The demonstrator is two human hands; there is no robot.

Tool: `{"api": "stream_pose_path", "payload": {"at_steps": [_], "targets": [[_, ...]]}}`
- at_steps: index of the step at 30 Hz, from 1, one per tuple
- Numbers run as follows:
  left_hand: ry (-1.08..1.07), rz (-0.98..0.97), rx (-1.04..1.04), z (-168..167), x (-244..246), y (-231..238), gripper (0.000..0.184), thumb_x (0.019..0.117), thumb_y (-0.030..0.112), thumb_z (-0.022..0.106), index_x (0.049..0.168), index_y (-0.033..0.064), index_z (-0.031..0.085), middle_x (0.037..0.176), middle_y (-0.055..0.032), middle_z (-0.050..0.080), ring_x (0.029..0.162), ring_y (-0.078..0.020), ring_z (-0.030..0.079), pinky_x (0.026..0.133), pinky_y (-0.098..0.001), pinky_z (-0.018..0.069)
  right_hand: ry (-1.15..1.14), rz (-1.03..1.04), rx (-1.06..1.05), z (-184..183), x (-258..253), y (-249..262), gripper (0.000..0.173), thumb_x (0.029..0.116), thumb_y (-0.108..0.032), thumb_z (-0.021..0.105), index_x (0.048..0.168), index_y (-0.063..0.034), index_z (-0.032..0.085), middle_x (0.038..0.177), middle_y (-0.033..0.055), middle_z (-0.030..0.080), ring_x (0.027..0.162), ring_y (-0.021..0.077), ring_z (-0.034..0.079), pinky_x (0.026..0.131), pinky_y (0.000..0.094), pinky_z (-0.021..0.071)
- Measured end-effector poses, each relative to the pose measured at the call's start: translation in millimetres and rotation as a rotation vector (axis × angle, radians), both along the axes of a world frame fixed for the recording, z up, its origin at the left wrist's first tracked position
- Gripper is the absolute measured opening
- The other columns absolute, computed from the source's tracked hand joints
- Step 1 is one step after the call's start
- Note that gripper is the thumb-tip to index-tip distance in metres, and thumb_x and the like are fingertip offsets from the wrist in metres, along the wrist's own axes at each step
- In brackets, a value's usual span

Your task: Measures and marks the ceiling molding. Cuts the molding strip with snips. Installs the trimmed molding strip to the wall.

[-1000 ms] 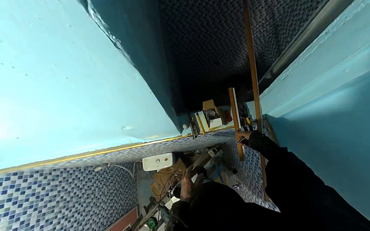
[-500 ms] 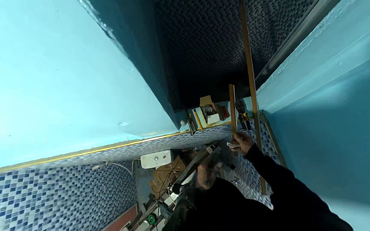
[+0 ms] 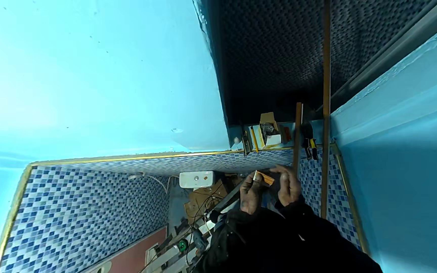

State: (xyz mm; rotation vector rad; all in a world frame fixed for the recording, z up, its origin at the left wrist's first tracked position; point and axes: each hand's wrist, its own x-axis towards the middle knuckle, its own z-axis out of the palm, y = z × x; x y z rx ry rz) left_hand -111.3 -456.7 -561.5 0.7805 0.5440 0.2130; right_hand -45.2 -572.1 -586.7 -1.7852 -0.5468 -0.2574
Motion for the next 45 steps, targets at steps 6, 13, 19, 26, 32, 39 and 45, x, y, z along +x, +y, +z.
{"api": "stream_pose_path", "payload": {"at_steps": [6, 13, 19, 26, 32, 39, 45], "targets": [[-0.078, 0.045, -0.066, 8, -17, 35, 0.021, 0.1043, -0.001, 0.044, 0.125, -0.0038, 0.05, 0.102, -0.0205, 0.071, 0.091, -0.0339, 0.074, 0.074, -0.0474, 0.0647, 0.275, -0.279, -0.54, -41, 114, -63, 0.049, 0.1, -0.018, 0.059, 0.14, 0.0096, 0.053, 0.137, 0.0353, 0.055, 0.131, 0.0473, 0.053, 0.114, 0.0541, 0.0411], [-0.144, 0.072, 0.085, 5, -32, 57, 0.063, 0.0898, -0.014, 0.061, 0.147, -0.0084, 0.036, 0.111, -0.0226, 0.07, 0.089, -0.0304, 0.074, 0.077, -0.0417, 0.0641, 0.639, -0.385, -1.054, -82, 173, -82, 0.069, 0.0969, -0.028, 0.067, 0.156, -0.0032, 0.04, 0.154, 0.029, 0.043, 0.146, 0.0425, 0.039, 0.119, 0.0534, 0.0334], [-0.133, 0.089, 0.102, 10, -41, 66, 0.074, 0.0895, -0.015, 0.06, 0.155, -0.0076, 0.026, 0.119, -0.0262, 0.067, 0.097, -0.0334, 0.073, 0.083, -0.0438, 0.0632, 0.625, -0.39, -1.082, -94, 180, -86, 0.069, 0.0935, -0.021, 0.07, 0.154, -0.0048, 0.042, 0.152, 0.0287, 0.046, 0.144, 0.0432, 0.042, 0.118, 0.0532, 0.0364], [-0.107, 0.115, 0.052, 11, -48, 72, 0.063, 0.0981, -0.01, 0.049, 0.156, -0.0047, 0.026, 0.122, -0.0268, 0.066, 0.101, -0.035, 0.072, 0.088, -0.0472, 0.062, 0.608, -0.352, -1.121, -95, 184, -88, 0.06, 0.0939, -0.025, 0.071, 0.146, -0.0019, 0.052, 0.149, 0.0286, 0.05, 0.143, 0.043, 0.043, 0.117, 0.0537, 0.0365], [-0.066, 0.173, -0.031, 11, -55, 80, 0.052, 0.1036, -0.006, 0.041, 0.154, -0.0021, 0.031, 0.124, -0.0262, 0.066, 0.102, -0.0369, 0.072, 0.087, -0.0502, 0.0617, 0.581, -0.341, -1.067, -90, 181, -91, 0.054, 0.0933, -0.022, 0.072, 0.14, -0.0006, 0.058, 0.147, 0.03, 0.051, 0.142, 0.0442, 0.043, 0.117, 0.0543, 0.0359], [-0.071, 0.197, 0.091, 27, -66, 104, 0.053, 0.1039, -0.004, 0.043, 0.155, -0.0014, 0.029, 0.123, -0.0248, 0.066, 0.1, -0.0354, 0.073, 0.083, -0.048, 0.0631, 0.573, -0.278, -1.154, -96, 188, -96, 0.052, 0.0936, -0.023, 0.073, 0.138, 0.0004, 0.06, 0.141, 0.031, 0.055, 0.138, 0.0453, 0.048, 0.115, 0.0571, 0.0379], [-0.078, 0.201, 0.224, 47, -74, 125, 0.057, 0.1034, -0.003, 0.045, 0.157, -0.0022, 0.027, 0.124, -0.0242, 0.067, 0.1, -0.034, 0.073, 0.083, -0.0465, 0.0634, 0.579, -0.292, -1.194, -93, 184, -91, 0.047, 0.0958, -0.025, 0.07, 0.135, 0.0005, 0.063, 0.139, 0.0314, 0.057, 0.137, 0.045, 0.049, 0.114, 0.0567, 0.0394]]}}
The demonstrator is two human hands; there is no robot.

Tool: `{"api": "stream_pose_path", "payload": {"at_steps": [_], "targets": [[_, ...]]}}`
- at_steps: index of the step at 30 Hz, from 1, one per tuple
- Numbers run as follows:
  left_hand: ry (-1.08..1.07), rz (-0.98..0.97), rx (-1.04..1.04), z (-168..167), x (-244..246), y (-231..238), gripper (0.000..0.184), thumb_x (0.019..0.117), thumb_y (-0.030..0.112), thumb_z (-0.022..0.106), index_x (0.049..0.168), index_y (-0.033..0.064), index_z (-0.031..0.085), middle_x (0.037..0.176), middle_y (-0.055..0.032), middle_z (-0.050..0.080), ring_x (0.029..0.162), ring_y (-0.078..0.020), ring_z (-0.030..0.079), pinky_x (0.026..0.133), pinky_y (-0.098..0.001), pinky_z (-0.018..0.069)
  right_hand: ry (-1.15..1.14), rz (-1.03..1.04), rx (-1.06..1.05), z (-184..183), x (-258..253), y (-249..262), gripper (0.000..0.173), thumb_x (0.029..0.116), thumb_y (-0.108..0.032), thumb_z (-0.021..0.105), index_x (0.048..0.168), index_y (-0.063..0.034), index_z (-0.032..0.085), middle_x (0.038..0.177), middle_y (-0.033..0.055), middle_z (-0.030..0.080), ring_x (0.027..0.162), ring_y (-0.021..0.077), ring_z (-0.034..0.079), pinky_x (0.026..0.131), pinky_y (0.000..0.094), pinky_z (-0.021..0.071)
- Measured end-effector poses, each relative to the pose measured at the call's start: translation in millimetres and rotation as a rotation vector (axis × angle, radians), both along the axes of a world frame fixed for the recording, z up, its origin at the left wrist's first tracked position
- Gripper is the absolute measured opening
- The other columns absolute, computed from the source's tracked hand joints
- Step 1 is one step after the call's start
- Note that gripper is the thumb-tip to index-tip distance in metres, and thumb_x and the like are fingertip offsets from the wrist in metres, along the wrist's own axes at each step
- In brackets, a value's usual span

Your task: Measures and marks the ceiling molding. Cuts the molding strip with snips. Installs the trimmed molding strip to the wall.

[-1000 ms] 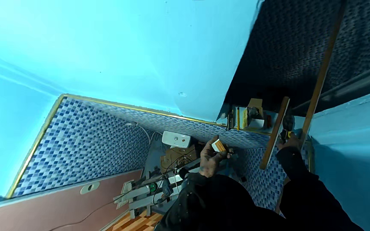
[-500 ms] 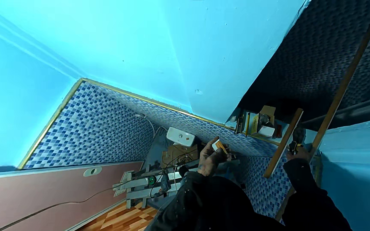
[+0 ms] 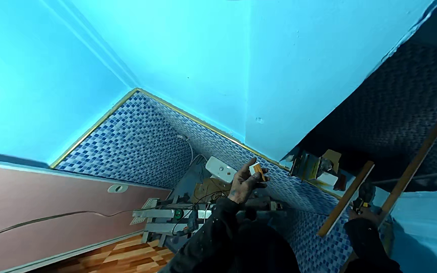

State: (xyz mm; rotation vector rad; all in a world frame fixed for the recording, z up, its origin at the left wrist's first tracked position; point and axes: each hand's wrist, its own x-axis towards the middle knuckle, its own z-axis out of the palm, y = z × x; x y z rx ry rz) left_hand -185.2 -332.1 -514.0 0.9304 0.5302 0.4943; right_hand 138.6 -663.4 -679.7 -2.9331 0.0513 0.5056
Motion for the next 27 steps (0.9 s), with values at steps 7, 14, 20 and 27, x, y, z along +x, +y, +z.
{"api": "stream_pose_path", "payload": {"at_steps": [7, 14, 20, 27], "targets": [[0.029, 0.07, 0.114, 12, -9, 9, 0.05, 0.1007, -0.001, 0.054, 0.147, -0.0023, 0.035, 0.11, -0.0221, 0.073, 0.083, -0.0277, 0.075, 0.07, -0.0362, 0.063, -0.044, -0.086, -0.05, 6, -8, 11, 0.049, 0.0921, -0.023, 0.072, 0.134, 0.0006, 0.062, 0.149, 0.0298, 0.048, 0.143, 0.0413, 0.043, 0.115, 0.0518, 0.0401], [0.003, 0.099, 0.082, 18, -18, 13, 0.03, 0.1018, 0.001, 0.055, 0.129, -0.0033, 0.044, 0.104, -0.0218, 0.074, 0.079, -0.026, 0.075, 0.07, -0.0348, 0.062, -0.083, -0.221, 0.083, -10, 5, 3, 0.056, 0.0879, -0.017, 0.077, 0.136, 0.0048, 0.058, 0.148, 0.0284, 0.049, 0.141, 0.0364, 0.047, 0.114, 0.0468, 0.0426], [-0.042, 0.096, 0.019, 17, -19, 13, 0.03, 0.1019, -0.001, 0.052, 0.131, -0.0033, 0.044, 0.106, -0.0223, 0.072, 0.082, -0.0266, 0.074, 0.073, -0.0359, 0.062, -0.022, -0.116, -0.005, 3, 4, 1, 0.045, 0.0944, -0.023, 0.07, 0.128, 0.0051, 0.065, 0.144, 0.0301, 0.053, 0.141, 0.0389, 0.047, 0.115, 0.0498, 0.04], [-0.007, 0.093, 0.164, 7, -19, 17, 0.04, 0.0992, 0.003, 0.059, 0.138, -0.0058, 0.056, 0.092, -0.0118, 0.07, 0.072, -0.0159, 0.066, 0.07, -0.0311, 0.0577, 0.03, -0.162, 0.121, 18, 7, -4, 0.049, 0.095, -0.026, 0.072, 0.131, 0.0063, 0.063, 0.138, 0.0318, 0.058, 0.135, 0.0415, 0.053, 0.113, 0.0551, 0.0397]]}}
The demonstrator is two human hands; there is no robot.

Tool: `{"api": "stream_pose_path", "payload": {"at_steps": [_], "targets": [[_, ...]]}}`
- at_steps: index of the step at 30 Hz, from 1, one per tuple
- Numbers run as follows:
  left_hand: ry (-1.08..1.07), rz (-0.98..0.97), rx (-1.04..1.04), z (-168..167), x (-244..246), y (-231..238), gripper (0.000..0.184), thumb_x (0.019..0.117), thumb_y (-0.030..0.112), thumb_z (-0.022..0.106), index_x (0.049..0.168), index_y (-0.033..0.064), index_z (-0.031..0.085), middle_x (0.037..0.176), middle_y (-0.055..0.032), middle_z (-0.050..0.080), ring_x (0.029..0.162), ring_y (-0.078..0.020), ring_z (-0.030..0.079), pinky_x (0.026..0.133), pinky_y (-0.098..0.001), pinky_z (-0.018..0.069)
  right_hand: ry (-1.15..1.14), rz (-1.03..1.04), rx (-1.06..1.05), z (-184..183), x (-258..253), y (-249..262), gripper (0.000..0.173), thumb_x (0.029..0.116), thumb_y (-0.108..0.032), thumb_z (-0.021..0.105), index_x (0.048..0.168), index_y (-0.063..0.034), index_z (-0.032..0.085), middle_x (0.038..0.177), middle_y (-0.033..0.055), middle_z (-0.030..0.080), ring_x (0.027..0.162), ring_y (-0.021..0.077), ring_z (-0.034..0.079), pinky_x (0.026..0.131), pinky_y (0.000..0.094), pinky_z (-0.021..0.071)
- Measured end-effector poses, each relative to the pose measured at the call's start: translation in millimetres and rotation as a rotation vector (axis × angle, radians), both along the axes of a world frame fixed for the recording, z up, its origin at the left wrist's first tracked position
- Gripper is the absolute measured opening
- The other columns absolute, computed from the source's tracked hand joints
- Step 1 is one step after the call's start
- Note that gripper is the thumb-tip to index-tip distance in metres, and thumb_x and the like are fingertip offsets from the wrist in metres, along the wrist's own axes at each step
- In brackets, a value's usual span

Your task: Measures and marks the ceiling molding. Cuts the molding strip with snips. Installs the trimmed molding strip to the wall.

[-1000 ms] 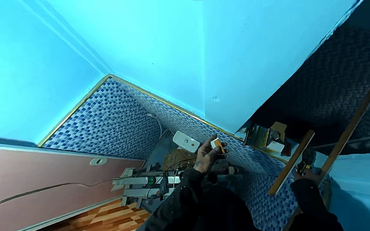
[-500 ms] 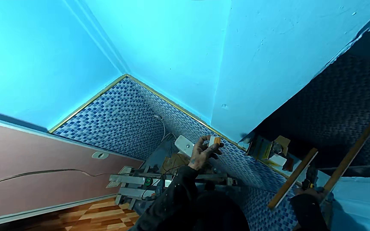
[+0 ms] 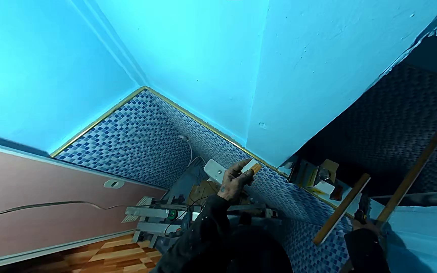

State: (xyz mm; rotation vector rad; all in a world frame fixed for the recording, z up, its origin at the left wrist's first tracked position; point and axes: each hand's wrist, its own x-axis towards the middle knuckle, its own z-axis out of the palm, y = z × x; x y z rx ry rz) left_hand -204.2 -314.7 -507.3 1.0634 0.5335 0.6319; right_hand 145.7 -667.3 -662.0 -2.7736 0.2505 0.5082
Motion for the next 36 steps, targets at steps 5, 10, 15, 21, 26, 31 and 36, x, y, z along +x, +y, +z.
{"api": "stream_pose_path", "payload": {"at_steps": [5, 10, 15, 21, 26, 31, 36], "targets": [[-0.009, 0.059, -0.066, -3, 1, 3, 0.038, 0.0978, -0.001, 0.061, 0.135, -0.006, 0.055, 0.091, -0.0127, 0.071, 0.069, -0.0148, 0.065, 0.067, -0.0296, 0.0572, -0.027, -0.161, 0.218, 7, 1, -9, 0.06, 0.092, -0.021, 0.075, 0.14, 0.0082, 0.053, 0.14, 0.032, 0.055, 0.133, 0.0407, 0.053, 0.111, 0.0557, 0.0405], [0.017, 0.088, -0.074, -6, 7, 4, 0.033, 0.1004, 0.002, 0.06, 0.132, -0.0059, 0.061, 0.085, -0.0117, 0.07, 0.066, -0.0146, 0.065, 0.066, -0.0301, 0.0581, -0.022, -0.31, 0.387, 1, 3, -12, 0.056, 0.095, -0.017, 0.069, 0.143, 0.0047, 0.05, 0.133, 0.0294, 0.057, 0.117, 0.0384, 0.061, 0.097, 0.0561, 0.05], [0.041, 0.069, -0.084, -9, 10, 8, 0.023, 0.0982, 0.001, 0.063, 0.119, -0.0068, 0.067, 0.087, -0.0113, 0.072, 0.068, -0.0145, 0.065, 0.068, -0.0296, 0.0578, -0.047, -0.358, 0.456, 13, -4, -13, 0.047, 0.1001, -0.021, 0.061, 0.138, 0.0056, 0.053, 0.126, 0.0289, 0.059, 0.107, 0.0361, 0.061, 0.091, 0.0545, 0.05], [0.036, 0.027, 0.027, -15, 8, 14, 0.033, 0.0883, -0.006, 0.07, 0.122, -0.0071, 0.067, 0.096, -0.0118, 0.074, 0.075, -0.0146, 0.068, 0.073, -0.0301, 0.059, -0.175, -0.416, 0.666, 51, -47, -11, 0.046, 0.0964, -0.01, 0.065, 0.138, 0.0036, 0.049, 0.114, 0.0212, 0.061, 0.086, 0.0236, 0.062, 0.076, 0.0418, 0.055], [-0.003, 0.01, 0.123, -16, -5, 22, 0.021, 0.0948, 0.002, 0.067, 0.115, -0.0042, 0.067, 0.091, -0.0089, 0.075, 0.07, -0.0141, 0.069, 0.068, -0.0304, 0.0601, -0.205, -0.269, 1.03, 92, -128, -2, 0.045, 0.0916, 0.003, 0.063, 0.134, 0.0044, 0.047, 0.1, 0.0082, 0.065, 0.075, 0.0129, 0.07, 0.067, 0.0313, 0.0635], [-0.003, 0.006, 0.137, -19, -25, 30, 0.017, 0.1027, 0.011, 0.056, 0.111, 0.0003, 0.067, 0.086, -0.0054, 0.073, 0.07, -0.013, 0.068, 0.07, -0.0312, 0.06, 0.133, 0.065, 1.212, 142, -205, 21, 0.026, 0.0892, 0.004, 0.056, 0.115, 0.0007, 0.06, 0.087, 0.0024, 0.077, 0.075, 0.0176, 0.076, 0.074, 0.0356, 0.0668], [-0.038, 0.021, 0.109, -29, -45, 28, 0.033, 0.1109, 0.027, 0.035, 0.108, 0.0096, 0.062, 0.081, 0.0023, 0.068, 0.067, -0.0086, 0.065, 0.066, -0.0283, 0.0575, 0.439, 0.541, 1.232, 158, -233, 52, 0.02, 0.0901, -0.013, 0.071, 0.11, -0.0144, 0.07, 0.096, 0.006, 0.079, 0.083, 0.024, 0.078, 0.076, 0.039, 0.0661]]}}
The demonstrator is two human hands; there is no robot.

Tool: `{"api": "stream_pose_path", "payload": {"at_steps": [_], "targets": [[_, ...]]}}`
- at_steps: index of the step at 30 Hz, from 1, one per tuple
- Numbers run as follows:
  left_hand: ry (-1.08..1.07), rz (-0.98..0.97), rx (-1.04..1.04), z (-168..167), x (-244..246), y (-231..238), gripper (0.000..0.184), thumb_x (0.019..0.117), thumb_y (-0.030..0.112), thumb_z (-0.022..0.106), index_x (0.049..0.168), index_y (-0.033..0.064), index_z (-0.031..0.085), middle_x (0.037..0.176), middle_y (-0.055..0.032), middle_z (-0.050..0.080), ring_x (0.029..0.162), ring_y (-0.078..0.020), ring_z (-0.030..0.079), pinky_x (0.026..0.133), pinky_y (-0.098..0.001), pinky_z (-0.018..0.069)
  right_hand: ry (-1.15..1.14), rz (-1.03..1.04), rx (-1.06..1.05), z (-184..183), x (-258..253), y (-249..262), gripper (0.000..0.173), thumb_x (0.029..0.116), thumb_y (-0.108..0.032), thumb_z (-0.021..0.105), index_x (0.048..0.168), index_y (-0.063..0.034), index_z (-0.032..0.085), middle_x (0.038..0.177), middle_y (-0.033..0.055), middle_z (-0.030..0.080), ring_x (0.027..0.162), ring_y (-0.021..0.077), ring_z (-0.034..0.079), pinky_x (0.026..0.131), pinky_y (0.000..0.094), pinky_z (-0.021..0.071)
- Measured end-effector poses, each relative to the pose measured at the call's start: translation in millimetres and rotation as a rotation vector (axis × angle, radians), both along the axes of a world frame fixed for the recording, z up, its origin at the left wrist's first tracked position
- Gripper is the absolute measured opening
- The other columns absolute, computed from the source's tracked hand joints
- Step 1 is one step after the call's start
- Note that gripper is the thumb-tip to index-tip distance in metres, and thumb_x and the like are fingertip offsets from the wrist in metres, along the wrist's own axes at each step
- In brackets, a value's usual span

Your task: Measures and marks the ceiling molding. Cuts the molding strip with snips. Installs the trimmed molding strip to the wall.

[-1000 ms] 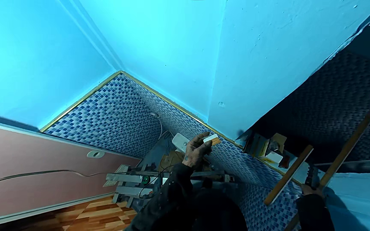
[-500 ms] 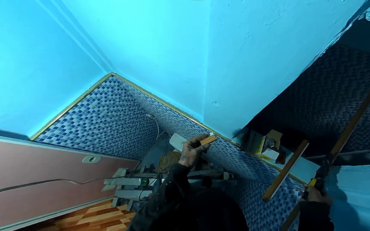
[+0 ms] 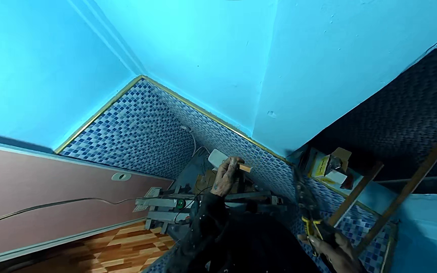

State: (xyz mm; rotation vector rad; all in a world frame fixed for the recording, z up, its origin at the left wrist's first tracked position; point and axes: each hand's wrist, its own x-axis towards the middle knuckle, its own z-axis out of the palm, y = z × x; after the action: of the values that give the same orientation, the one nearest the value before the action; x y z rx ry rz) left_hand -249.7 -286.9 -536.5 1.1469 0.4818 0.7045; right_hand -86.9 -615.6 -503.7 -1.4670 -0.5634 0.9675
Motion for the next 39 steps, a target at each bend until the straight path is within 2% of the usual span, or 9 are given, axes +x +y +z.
{"api": "stream_pose_path", "payload": {"at_steps": [2, 4, 8, 13, 18, 23, 30, 36, 39], "targets": [[0.028, 0.056, 0.047, 2, -8, -5, 0.042, 0.1121, 0.029, 0.022, 0.103, 0.0113, 0.059, 0.075, 0.007, 0.065, 0.062, -0.0037, 0.061, 0.059, -0.0228, 0.054, -0.005, 0.155, 0.033, 7, -6, 15, 0.018, 0.0907, -0.016, 0.072, 0.109, -0.015, 0.07, 0.096, 0.007, 0.079, 0.084, 0.0229, 0.077, 0.076, 0.0371, 0.0653], [0.086, 0.151, 0.097, 2, -15, -9, 0.048, 0.1114, 0.03, 0.017, 0.099, 0.0112, 0.059, 0.074, 0.0091, 0.064, 0.062, -0.0008, 0.06, 0.058, -0.02, 0.053, -0.006, 0.3, 0.049, 12, -10, 27, 0.017, 0.0916, -0.014, 0.069, 0.109, -0.0127, 0.069, 0.097, 0.0069, 0.079, 0.089, 0.0224, 0.077, 0.084, 0.0382, 0.0644], [0.129, 0.298, 0.175, -3, -27, -10, 0.054, 0.1104, 0.037, 0.014, 0.094, 0.0118, 0.058, 0.074, 0.0098, 0.062, 0.069, 0.0002, 0.061, 0.067, -0.0211, 0.0539, -0.056, 0.458, -0.094, 32, -20, 43, 0.024, 0.0846, 0.0, 0.064, 0.108, -0.0044, 0.067, 0.101, 0.0033, 0.079, 0.093, 0.0117, 0.075, 0.085, 0.0294, 0.0615], [0.127, 0.338, 0.25, -5, -38, -14, 0.056, 0.1099, 0.05, 0.02, 0.094, 0.0135, 0.06, 0.075, 0.0109, 0.06, 0.072, 0.0014, 0.06, 0.07, -0.0206, 0.0539, -0.149, 0.567, -0.235, 37, -24, 56, 0.024, 0.0835, -0.006, 0.065, 0.107, -0.0054, 0.067, 0.103, -0.0004, 0.079, 0.09, 0.0045, 0.073, 0.081, 0.0241, 0.0593], [0.129, 0.341, 0.29, -11, -44, -15, 0.061, 0.1081, 0.058, 0.021, 0.096, 0.0125, 0.06, 0.077, 0.0074, 0.061, 0.072, -0.003, 0.061, 0.07, -0.0251, 0.0557, -0.217, 0.594, -0.273, 41, -22, 60, 0.028, 0.0829, -0.008, 0.066, 0.11, -0.0052, 0.069, 0.105, -0.0008, 0.078, 0.092, 0.0032, 0.072, 0.082, 0.0225, 0.0586], [0.199, 0.336, 0.332, -9, -44, -18, 0.057, 0.1108, 0.046, 0.019, 0.097, 0.0091, 0.06, 0.077, 0.0076, 0.059, 0.073, -0.0002, 0.059, 0.072, -0.0224, 0.0538, -0.278, 0.592, -0.268, 40, -21, 61, 0.026, 0.0834, -0.01, 0.067, 0.108, -0.0037, 0.069, 0.105, 0.0003, 0.078, 0.091, 0.0037, 0.073, 0.08, 0.0229, 0.0592], [0.298, 0.315, 0.479, -9, -42, -17, 0.056, 0.1115, 0.044, 0.022, 0.091, 0.0064, 0.057, 0.071, 0.0044, 0.052, 0.065, -0.0018, 0.053, 0.065, -0.021, 0.0484, -0.295, 0.565, -0.268, 39, -22, 61, 0.026, 0.0842, -0.012, 0.067, 0.109, -0.0038, 0.068, 0.107, 0.001, 0.078, 0.094, 0.0032, 0.072, 0.082, 0.0216, 0.0583], [0.332, 0.298, 0.531, -8, -41, -14, 0.057, 0.1114, 0.045, 0.023, 0.089, 0.0055, 0.056, 0.069, 0.0028, 0.05, 0.063, -0.0035, 0.052, 0.062, -0.0218, 0.0475, -0.401, 0.544, -0.278, 33, -22, 59, 0.021, 0.085, -0.02, 0.068, 0.099, -0.0044, 0.069, 0.093, -0.0003, 0.076, 0.08, 0.0007, 0.069, 0.072, 0.0196, 0.0565], [0.333, 0.292, 0.542, -7, -41, -13, 0.058, 0.111, 0.047, 0.024, 0.089, 0.0046, 0.057, 0.069, 0.002, 0.051, 0.063, -0.004, 0.052, 0.062, -0.0222, 0.0483, -0.475, 0.516, -0.279, 31, -23, 58, 0.025, 0.0852, -0.026, 0.069, 0.093, -0.0027, 0.068, 0.081, 0.0017, 0.07, 0.071, -0.0006, 0.063, 0.065, 0.0172, 0.0522]]}}
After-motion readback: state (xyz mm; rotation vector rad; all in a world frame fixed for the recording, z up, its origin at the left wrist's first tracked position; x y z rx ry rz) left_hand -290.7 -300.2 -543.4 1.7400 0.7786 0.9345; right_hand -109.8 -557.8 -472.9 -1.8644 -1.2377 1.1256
